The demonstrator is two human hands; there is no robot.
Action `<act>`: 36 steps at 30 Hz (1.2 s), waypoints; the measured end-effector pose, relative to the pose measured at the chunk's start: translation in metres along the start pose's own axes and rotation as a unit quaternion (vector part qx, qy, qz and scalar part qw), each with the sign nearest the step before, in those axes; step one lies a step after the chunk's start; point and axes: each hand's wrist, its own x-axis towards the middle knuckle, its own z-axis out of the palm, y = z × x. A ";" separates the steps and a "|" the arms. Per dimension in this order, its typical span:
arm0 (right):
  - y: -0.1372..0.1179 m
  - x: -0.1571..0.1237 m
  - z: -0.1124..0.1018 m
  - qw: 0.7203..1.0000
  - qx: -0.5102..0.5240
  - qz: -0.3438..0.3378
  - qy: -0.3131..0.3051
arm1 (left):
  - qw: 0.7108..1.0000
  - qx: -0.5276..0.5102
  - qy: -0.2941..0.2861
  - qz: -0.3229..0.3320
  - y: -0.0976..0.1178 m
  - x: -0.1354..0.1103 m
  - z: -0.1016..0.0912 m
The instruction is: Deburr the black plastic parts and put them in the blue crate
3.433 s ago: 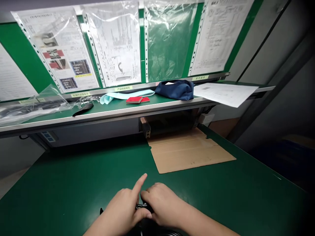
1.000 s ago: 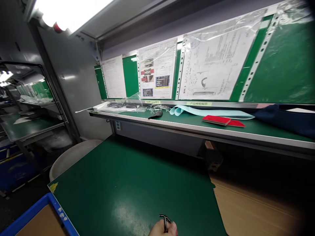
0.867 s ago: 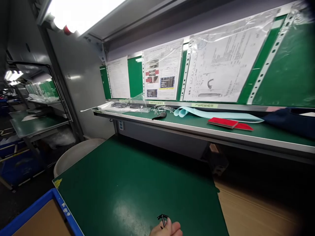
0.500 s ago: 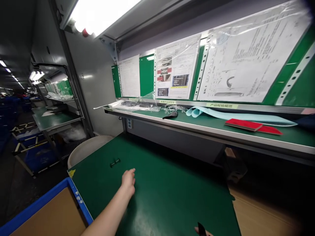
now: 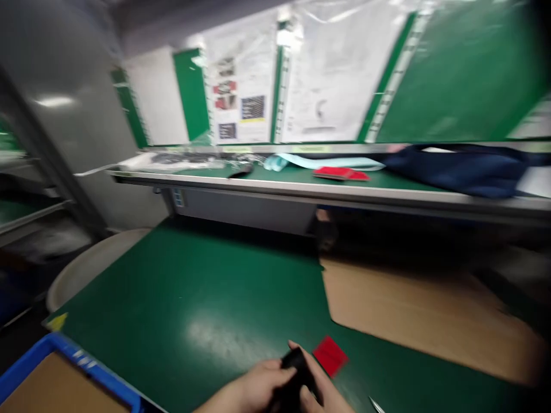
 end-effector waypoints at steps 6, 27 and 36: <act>0.041 -0.053 -0.072 0.906 -0.329 0.091 0.252 | 0.994 -0.045 -0.031 -0.098 -0.003 -0.020 0.003; -0.050 -0.057 -0.068 0.950 -0.295 -0.099 0.028 | 0.943 0.321 -0.083 -0.005 0.035 -0.033 0.060; -0.060 -0.051 -0.059 0.809 -0.558 -0.178 0.052 | 0.936 0.341 -0.078 -0.040 0.041 -0.060 0.061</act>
